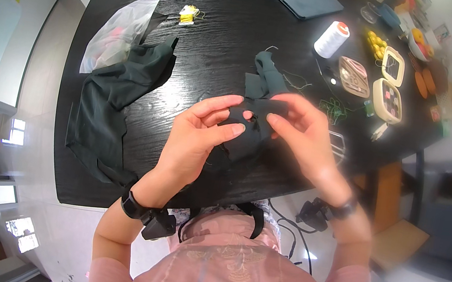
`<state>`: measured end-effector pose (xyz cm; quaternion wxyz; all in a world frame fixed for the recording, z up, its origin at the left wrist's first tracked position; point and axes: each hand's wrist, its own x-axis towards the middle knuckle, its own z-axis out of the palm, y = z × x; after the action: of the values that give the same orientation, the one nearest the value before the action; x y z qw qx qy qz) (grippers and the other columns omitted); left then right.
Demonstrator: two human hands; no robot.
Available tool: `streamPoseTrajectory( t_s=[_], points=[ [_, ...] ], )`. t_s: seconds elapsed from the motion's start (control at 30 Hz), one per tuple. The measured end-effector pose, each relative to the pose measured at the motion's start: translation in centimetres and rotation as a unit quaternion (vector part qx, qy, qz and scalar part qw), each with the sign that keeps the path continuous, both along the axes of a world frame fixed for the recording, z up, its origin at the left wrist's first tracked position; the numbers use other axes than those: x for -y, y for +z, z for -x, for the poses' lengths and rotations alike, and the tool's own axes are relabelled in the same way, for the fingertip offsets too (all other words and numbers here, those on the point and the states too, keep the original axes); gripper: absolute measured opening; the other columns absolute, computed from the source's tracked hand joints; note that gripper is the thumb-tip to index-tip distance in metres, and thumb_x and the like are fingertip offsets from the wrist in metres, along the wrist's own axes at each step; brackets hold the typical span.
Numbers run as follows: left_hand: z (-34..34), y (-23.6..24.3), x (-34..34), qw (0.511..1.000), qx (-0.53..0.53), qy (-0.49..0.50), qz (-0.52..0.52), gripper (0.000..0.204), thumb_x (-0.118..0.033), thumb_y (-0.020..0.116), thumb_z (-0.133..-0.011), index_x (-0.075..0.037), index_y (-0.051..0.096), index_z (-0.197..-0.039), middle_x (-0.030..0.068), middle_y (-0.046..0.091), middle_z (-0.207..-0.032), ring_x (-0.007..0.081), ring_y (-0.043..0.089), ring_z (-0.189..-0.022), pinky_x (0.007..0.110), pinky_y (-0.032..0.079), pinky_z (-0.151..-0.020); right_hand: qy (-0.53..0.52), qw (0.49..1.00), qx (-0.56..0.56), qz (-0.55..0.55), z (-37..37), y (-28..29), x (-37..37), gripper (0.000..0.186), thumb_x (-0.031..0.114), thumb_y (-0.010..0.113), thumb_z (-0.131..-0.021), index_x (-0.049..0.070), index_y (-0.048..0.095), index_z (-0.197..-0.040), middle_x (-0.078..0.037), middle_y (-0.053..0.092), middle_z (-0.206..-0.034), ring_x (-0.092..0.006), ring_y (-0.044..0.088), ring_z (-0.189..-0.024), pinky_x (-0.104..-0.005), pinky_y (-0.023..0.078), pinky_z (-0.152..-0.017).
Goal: The person uses shears to cut a strip from a piece of dark green fabric and then cuts several smaller rectangular segments from that strip, leaving them on the table.
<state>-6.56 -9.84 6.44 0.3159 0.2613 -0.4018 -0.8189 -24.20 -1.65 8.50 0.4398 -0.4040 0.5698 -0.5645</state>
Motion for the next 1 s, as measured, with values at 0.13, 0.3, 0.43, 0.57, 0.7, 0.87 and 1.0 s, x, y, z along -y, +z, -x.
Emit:
streamPoseTrajectory(
  t_s=[0.13,0.3,0.43,0.57,0.7,0.87,1.0],
  points=[
    [0.1,0.0,-0.1,0.999,-0.027,0.016,-0.006,0.047,0.01,0.066,-0.079,0.004,0.055,-0.124,0.0123,0.067,-0.106,0.0169,0.064,-0.099,0.025,0.05,-0.088,-0.022,1.0,-0.016,0.005,0.2,0.1,-0.1,0.012,0.004,0.068,-0.085,-0.002,0.064,-0.095,0.002,0.062,-0.083,-0.0016,0.054,-0.072,-0.0187,0.043,-0.063],
    [0.1,0.4,-0.3,0.999,-0.003,0.018,0.045,0.053,0.011,0.066,-0.079,0.004,0.051,-0.129,0.0118,0.066,-0.106,0.0157,0.065,-0.098,0.024,0.052,-0.086,-0.027,0.996,-0.084,0.03,0.5,0.5,-0.4,0.014,0.004,0.069,-0.084,-0.003,0.064,-0.096,0.002,0.063,-0.084,-0.0023,0.055,-0.074,-0.0188,0.045,-0.064],
    [-0.2,1.6,-0.8,0.997,-0.001,0.017,0.081,0.058,0.011,0.067,-0.077,0.003,0.05,-0.131,0.0135,0.067,-0.108,0.0143,0.064,-0.094,0.024,0.051,-0.087,-0.039,0.992,-0.103,0.058,-0.7,0.6,-0.8,0.017,0.005,0.069,-0.085,-0.004,0.065,-0.098,0.002,0.063,-0.083,-0.0031,0.057,-0.075,-0.0191,0.046,-0.065],
    [-0.1,1.2,-0.8,0.986,0.04,0.033,0.157,0.052,0.009,0.069,-0.078,0.001,0.055,-0.127,0.0082,0.063,-0.119,0.0092,0.06,-0.097,0.022,0.049,-0.086,-0.037,0.996,-0.072,0.035,-0.7,0.5,-0.7,0.016,0.007,0.068,-0.086,-0.004,0.066,-0.098,0.001,0.064,-0.081,-0.0035,0.058,-0.074,-0.0195,0.047,-0.065],
    [0.0,0.7,-0.6,0.99,0.027,0.042,0.129,0.045,0.006,0.07,-0.079,0.0,0.06,-0.122,0.0046,0.06,-0.123,0.007,0.057,-0.098,0.022,0.047,-0.088,-0.04,0.999,0.006,0.002,-1.1,0.0,-0.6,0.014,0.01,0.066,-0.089,-0.002,0.068,-0.097,0.001,0.065,-0.081,-0.0035,0.058,-0.072,-0.0198,0.048,-0.064],
    [0.2,0.1,-0.8,0.981,0.092,0.054,0.16,0.038,0.004,0.071,-0.08,-0.001,0.064,-0.116,0.0044,0.063,-0.117,0.0082,0.057,-0.1,0.023,0.044,-0.091,-0.064,0.998,0.014,0.013,-1.4,-1.7,-0.8,0.011,0.008,0.065,-0.09,-0.002,0.067,-0.093,0.003,0.059,-0.077,-0.002,0.054,-0.07,-0.0181,0.046,-0.062],
    [0.4,-0.3,-1.0,0.976,0.081,0.06,0.194,0.039,0.004,0.071,-0.079,-0.001,0.064,-0.117,0.004,0.063,-0.115,0.0078,0.056,-0.099,0.022,0.044,-0.089,-0.062,0.997,-0.025,0.029,-1.7,-2.3,-0.8,0.008,0.005,0.065,-0.089,-0.003,0.066,-0.091,0.004,0.056,-0.077,-0.0012,0.052,-0.069,-0.0179,0.046,-0.062]
  ],
)
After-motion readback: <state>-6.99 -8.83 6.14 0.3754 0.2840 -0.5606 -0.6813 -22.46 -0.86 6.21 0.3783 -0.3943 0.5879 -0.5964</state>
